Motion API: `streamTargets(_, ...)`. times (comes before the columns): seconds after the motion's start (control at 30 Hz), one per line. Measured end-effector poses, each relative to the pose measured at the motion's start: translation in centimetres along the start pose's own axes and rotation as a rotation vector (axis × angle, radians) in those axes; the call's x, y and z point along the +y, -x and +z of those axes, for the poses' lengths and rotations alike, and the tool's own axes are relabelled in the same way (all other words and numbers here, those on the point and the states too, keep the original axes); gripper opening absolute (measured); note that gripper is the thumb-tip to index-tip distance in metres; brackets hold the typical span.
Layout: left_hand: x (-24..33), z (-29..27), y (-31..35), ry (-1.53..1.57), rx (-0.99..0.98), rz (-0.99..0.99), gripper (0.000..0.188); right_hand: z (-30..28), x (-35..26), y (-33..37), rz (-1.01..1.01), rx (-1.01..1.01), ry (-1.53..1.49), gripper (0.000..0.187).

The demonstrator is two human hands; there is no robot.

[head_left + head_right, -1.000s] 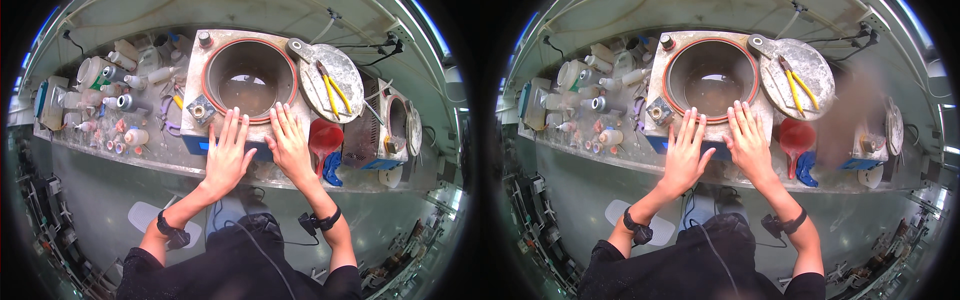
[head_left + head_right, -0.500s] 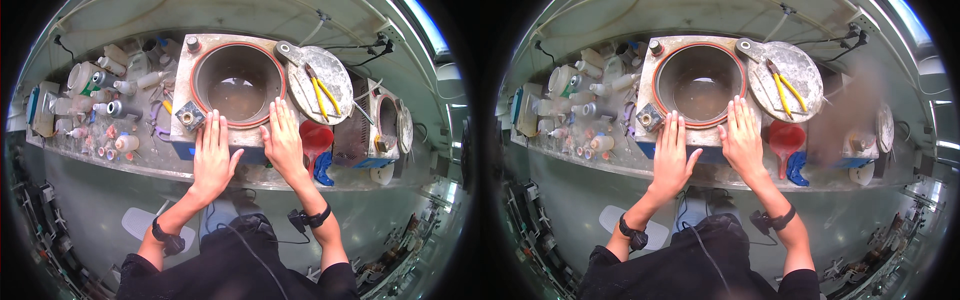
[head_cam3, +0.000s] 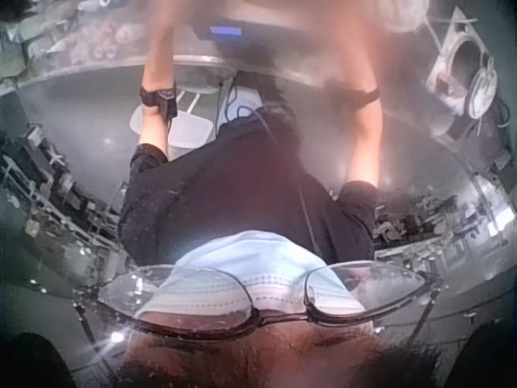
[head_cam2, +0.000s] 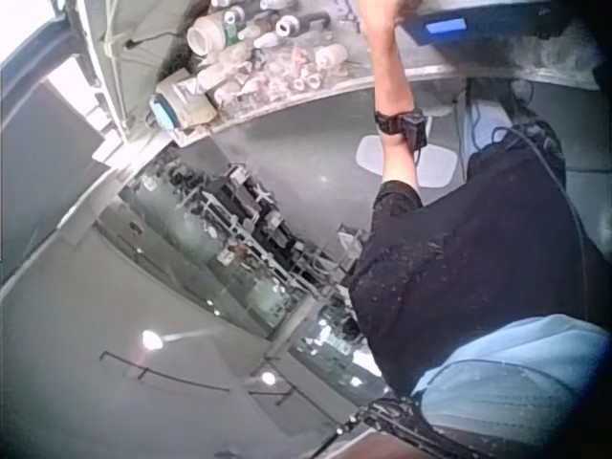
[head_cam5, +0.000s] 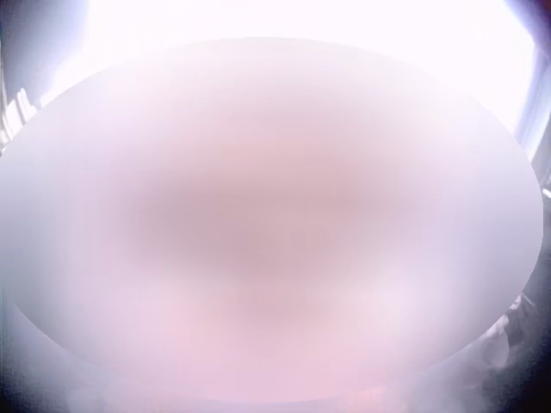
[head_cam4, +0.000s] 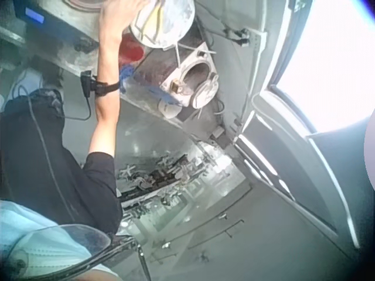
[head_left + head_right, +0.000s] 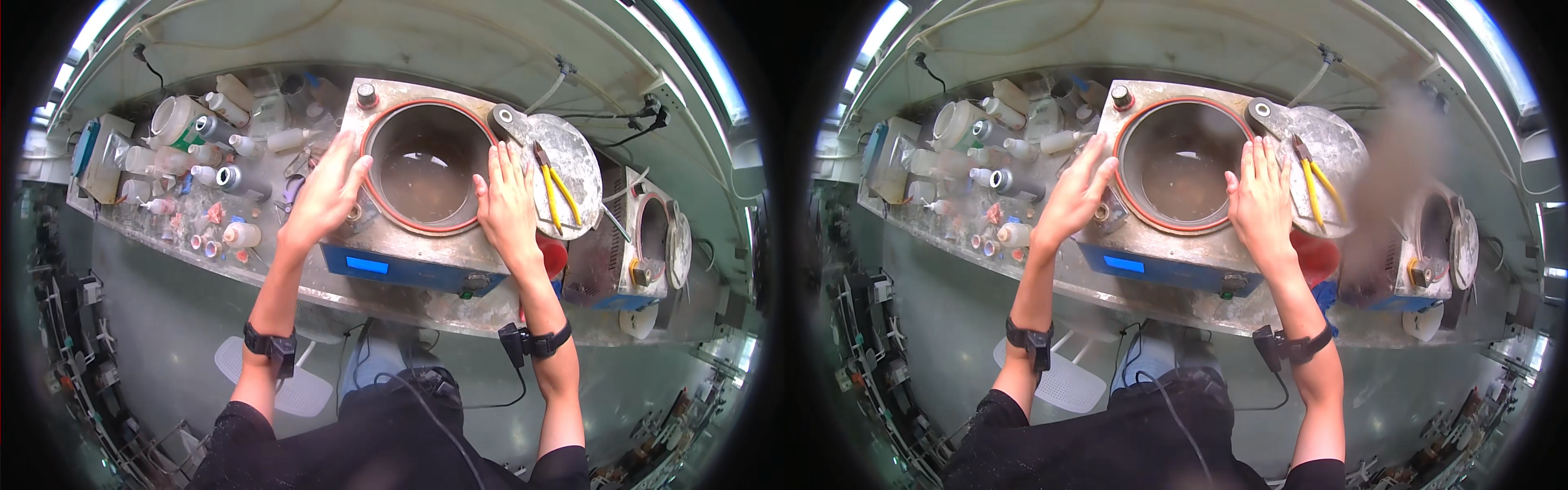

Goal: The recorder is reseating a red rubber gasket on a laboratory vacuum chamber device.

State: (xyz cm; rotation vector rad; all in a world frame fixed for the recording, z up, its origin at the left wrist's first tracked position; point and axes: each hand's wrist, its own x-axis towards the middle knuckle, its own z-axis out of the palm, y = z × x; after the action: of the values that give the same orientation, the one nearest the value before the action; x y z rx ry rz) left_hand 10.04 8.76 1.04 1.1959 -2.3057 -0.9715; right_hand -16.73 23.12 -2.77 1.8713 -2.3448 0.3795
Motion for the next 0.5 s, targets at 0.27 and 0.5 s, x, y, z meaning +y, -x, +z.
streamTargets(0.27,-0.5,0.9,-0.3,0.104,-0.242,-0.010,0.079,-0.1,-0.7,-1.2,-0.014,-0.038,0.083,0.057)
streamTargets(0.5,-2.0,0.2,-1.1,0.104,-0.237,0.029,0.062,0.7,-6.6,-6.6,-0.441,-0.087,-0.182,0.058)
